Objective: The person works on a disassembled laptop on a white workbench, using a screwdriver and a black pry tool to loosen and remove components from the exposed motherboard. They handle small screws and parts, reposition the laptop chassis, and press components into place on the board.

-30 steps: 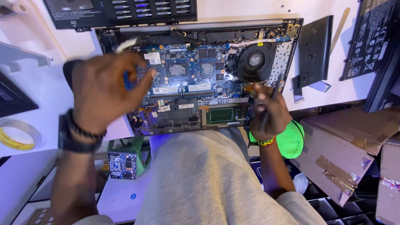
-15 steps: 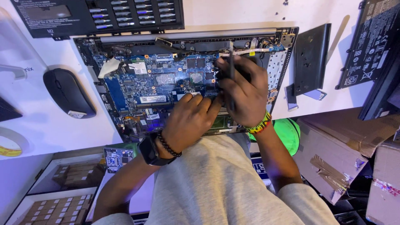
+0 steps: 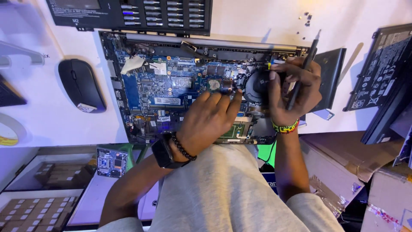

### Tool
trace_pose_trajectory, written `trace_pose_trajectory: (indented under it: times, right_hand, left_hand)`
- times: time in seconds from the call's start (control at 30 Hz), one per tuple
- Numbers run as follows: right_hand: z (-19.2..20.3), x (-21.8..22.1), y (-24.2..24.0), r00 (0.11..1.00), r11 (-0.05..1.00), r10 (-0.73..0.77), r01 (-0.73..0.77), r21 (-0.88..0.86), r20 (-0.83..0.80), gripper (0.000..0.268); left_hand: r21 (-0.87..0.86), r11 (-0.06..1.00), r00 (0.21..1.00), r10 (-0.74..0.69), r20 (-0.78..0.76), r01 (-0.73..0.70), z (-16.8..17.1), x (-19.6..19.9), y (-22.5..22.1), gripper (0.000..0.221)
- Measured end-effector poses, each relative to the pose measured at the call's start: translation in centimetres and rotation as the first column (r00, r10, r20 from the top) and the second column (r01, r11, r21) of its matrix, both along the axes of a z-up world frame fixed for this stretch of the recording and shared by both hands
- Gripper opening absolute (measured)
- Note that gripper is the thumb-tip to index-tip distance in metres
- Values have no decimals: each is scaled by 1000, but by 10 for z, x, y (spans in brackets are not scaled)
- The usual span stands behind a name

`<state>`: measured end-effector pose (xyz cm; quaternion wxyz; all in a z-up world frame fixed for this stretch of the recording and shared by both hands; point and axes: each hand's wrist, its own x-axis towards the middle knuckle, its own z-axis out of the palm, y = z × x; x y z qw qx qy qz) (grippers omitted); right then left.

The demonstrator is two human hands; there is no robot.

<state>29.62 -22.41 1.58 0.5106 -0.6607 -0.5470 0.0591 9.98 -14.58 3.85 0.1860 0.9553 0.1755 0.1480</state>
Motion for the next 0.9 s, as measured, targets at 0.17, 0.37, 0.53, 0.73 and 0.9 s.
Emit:
trace_pose_trajectory:
  times: [0.17, 0.37, 0.53, 0.73, 0.9]
  right_hand:
    - [3, -3, -15, 996, 995, -46, 51, -82, 72, 21]
    - [-1, -5, -35, 992, 988, -59, 74, -134, 114, 15]
    - [-2, -6, -40, 976, 979, -53, 91, -180, 209, 12]
    - [-2, -5, -41, 983, 977, -64, 98, -192, 173, 12]
    - [-5, -1, -41, 992, 983, -57, 75, -168, 113, 12]
  left_hand:
    - [81, 997, 995, 27, -97, -19, 5, 8, 33, 22]
    - [2, 999, 988, 47, -148, -47, -2, 31, 37, 23]
    - [-69, 996, 981, 50, -186, -64, 1, 33, 37, 27]
    - [-161, 982, 975, 60, -216, -96, 16, 36, 54, 17]
    - [-45, 996, 990, 73, -120, -79, -3, 37, 49, 14]
